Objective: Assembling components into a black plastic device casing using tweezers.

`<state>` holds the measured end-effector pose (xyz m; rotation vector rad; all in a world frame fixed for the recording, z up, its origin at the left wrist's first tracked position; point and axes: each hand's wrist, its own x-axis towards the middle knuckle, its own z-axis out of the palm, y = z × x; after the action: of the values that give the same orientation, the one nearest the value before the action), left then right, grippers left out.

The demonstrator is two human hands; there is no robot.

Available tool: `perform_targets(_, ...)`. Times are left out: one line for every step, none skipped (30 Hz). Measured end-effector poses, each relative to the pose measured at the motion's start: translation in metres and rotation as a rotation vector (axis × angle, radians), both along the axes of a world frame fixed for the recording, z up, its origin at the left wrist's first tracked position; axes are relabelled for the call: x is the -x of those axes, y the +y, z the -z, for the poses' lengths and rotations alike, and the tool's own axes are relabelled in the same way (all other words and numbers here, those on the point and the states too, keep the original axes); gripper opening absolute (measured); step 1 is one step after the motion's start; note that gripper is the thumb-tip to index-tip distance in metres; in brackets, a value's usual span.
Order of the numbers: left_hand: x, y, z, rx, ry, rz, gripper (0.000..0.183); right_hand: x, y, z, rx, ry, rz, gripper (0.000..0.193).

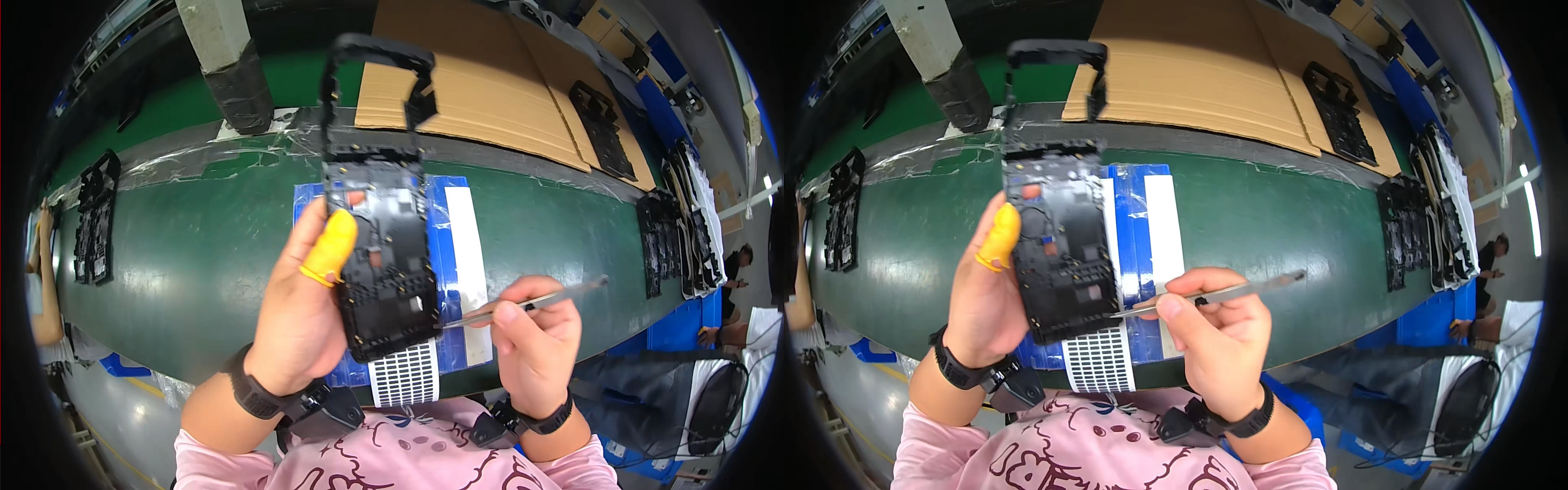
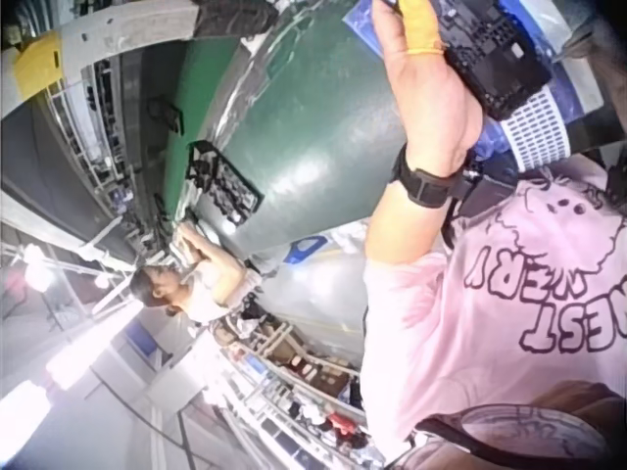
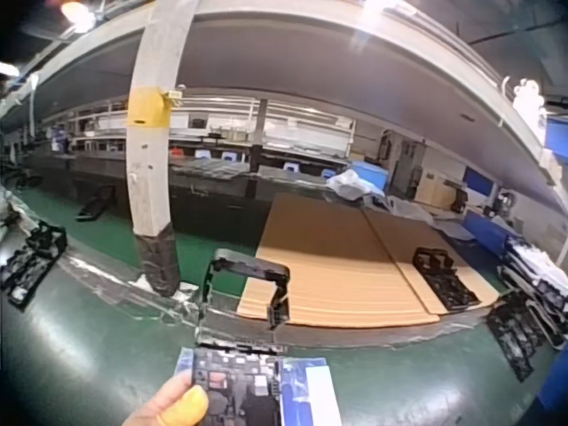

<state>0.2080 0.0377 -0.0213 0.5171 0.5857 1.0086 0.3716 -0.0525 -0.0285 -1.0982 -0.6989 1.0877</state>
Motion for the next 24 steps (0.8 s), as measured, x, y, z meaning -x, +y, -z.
perform_targets(-0.001,-0.002,0.001,0.049,-0.002,0.030,0.025,0.002,-0.001,-0.006,-0.078,-0.013,-0.008,0.016)
perform_targets(0.000,-0.004,0.004,0.100,-0.008,0.072,0.026,0.006,-0.002,-0.013,-0.079,-0.029,-0.036,0.015)
perform_targets(0.000,-0.006,0.004,0.140,-0.026,0.109,0.028,0.016,0.001,-0.017,-0.120,0.032,-0.046,0.016)
perform_targets(0.000,-0.008,0.004,0.135,-0.041,0.115,0.028,0.020,0.004,-0.017,-0.127,0.037,-0.062,0.017)
perform_targets(-0.001,-0.010,0.004,0.130,-0.058,0.119,0.029,0.022,0.005,-0.017,-0.133,0.040,-0.080,0.018)
perform_targets(-0.001,-0.010,0.004,0.130,-0.059,0.119,0.029,0.020,0.005,-0.014,-0.061,0.031,-0.107,0.019)
perform_targets(-0.002,-0.011,0.006,0.073,-0.017,0.119,0.032,0.022,0.005,-0.011,-0.060,0.030,-0.108,0.019)
perform_targets(-0.002,-0.011,0.007,0.018,0.027,0.117,0.037,0.024,0.007,-0.008,-0.083,0.012,-0.076,0.019)
perform_targets(-0.002,-0.011,0.007,0.019,0.028,0.115,0.037,0.025,0.008,-0.006,-0.105,-0.005,-0.044,0.018)
perform_targets(-0.001,-0.010,0.007,0.035,0.026,0.128,0.037,0.025,0.008,-0.006,-0.104,-0.004,-0.046,0.018)
perform_targets(-0.001,-0.011,0.007,0.052,0.023,0.140,0.037,0.024,0.008,-0.007,-0.100,-0.010,-0.056,0.018)
perform_targets(0.000,-0.011,0.006,0.053,0.024,0.137,0.037,0.025,0.008,-0.008,-0.096,-0.017,-0.066,0.018)
perform_targets(-0.001,-0.012,0.006,0.043,0.021,0.127,0.037,0.026,0.008,-0.008,-0.095,-0.016,-0.068,0.018)
perform_targets(-0.001,-0.012,0.006,0.032,0.016,0.118,0.037,0.026,0.008,-0.008,-0.100,-0.013,-0.071,0.018)
perform_targets(0.000,-0.012,0.005,0.033,0.015,0.117,0.037,0.027,0.009,-0.009,-0.106,-0.011,-0.074,0.017)
perform_targets(0.000,-0.012,0.005,0.016,0.011,0.122,0.037,0.027,0.009,-0.009,-0.105,-0.011,-0.075,0.017)
perform_targets(0.001,-0.012,0.005,-0.001,0.006,0.129,0.036,0.027,0.009,-0.009,-0.105,-0.012,-0.080,0.017)
perform_targets(0.001,-0.012,0.004,0.000,0.006,0.128,0.036,0.027,0.009,-0.009,-0.106,-0.013,-0.084,0.017)
perform_targets(0.002,-0.012,0.004,0.002,0.019,0.126,0.037,0.027,0.009,-0.009,-0.106,-0.013,-0.085,0.017)
perform_targets(0.002,-0.012,0.004,0.004,0.032,0.123,0.037,0.027,0.010,-0.009,-0.108,-0.025,-0.095,0.017)
perform_targets(0.002,-0.012,0.005,0.006,0.032,0.121,0.037,0.028,0.011,-0.009,-0.110,-0.036,-0.104,0.017)
perform_targets(0.002,-0.012,0.005,0.009,0.022,0.120,0.037,0.028,0.011,-0.008,-0.109,-0.035,-0.105,0.017)
perform_targets(0.002,-0.012,0.005,0.012,0.011,0.120,0.037,0.028,0.011,-0.007,-0.112,-0.044,-0.100,0.017)
perform_targets(0.001,-0.012,0.005,0.012,0.010,0.120,0.037,0.029,0.011,-0.007,-0.114,-0.052,-0.094,0.017)
